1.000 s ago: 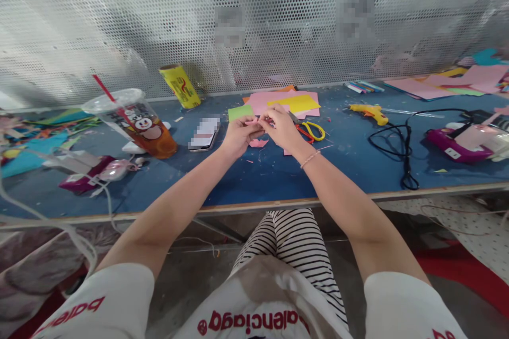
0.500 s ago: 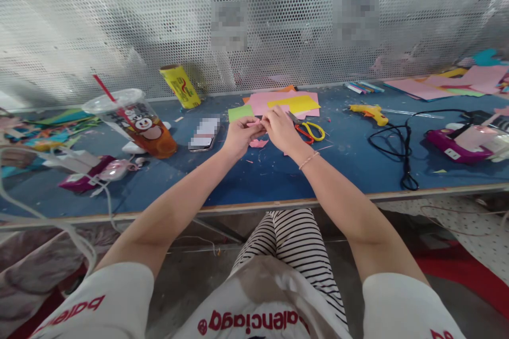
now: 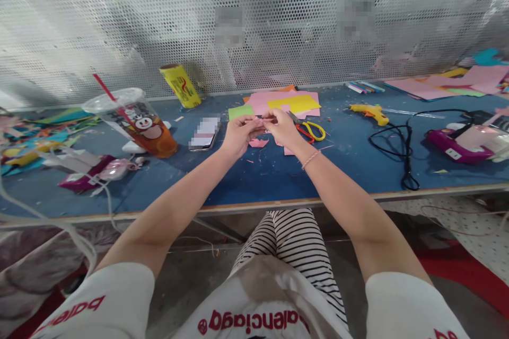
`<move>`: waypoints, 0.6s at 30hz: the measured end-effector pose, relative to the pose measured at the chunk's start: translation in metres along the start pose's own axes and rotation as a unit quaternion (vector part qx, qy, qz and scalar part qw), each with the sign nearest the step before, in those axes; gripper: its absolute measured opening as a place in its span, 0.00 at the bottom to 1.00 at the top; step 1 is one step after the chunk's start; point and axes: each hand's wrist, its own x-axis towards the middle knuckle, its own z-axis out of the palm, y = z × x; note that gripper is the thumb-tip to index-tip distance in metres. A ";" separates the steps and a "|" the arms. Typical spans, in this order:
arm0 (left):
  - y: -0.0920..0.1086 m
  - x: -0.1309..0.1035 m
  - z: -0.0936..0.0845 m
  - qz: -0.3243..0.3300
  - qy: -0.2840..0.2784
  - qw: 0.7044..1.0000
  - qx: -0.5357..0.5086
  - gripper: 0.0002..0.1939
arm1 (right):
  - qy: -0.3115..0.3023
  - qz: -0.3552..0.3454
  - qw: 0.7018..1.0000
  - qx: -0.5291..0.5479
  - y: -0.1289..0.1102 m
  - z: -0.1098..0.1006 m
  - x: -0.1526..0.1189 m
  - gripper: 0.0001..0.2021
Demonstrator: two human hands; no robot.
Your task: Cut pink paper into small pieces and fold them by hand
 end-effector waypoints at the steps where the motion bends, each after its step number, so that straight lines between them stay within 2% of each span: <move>1: 0.000 0.000 0.000 0.001 0.003 1.000 0.003 0.10 | -0.010 -0.006 1.000 0.008 0.000 0.000 0.000 0.05; 5: 0.000 0.000 0.001 0.002 0.008 1.000 0.008 0.09 | -0.011 -0.039 0.999 0.008 0.001 0.001 -0.002 0.04; 10: 0.002 -0.001 0.002 -0.006 0.011 1.000 0.027 0.09 | 0.014 -0.043 0.999 0.008 0.000 0.000 -0.002 0.04; 18: 0.000 -0.003 0.005 0.030 0.006 0.999 0.032 0.09 | 0.091 -0.080 0.991 -0.064 -0.003 0.000 -0.003 0.05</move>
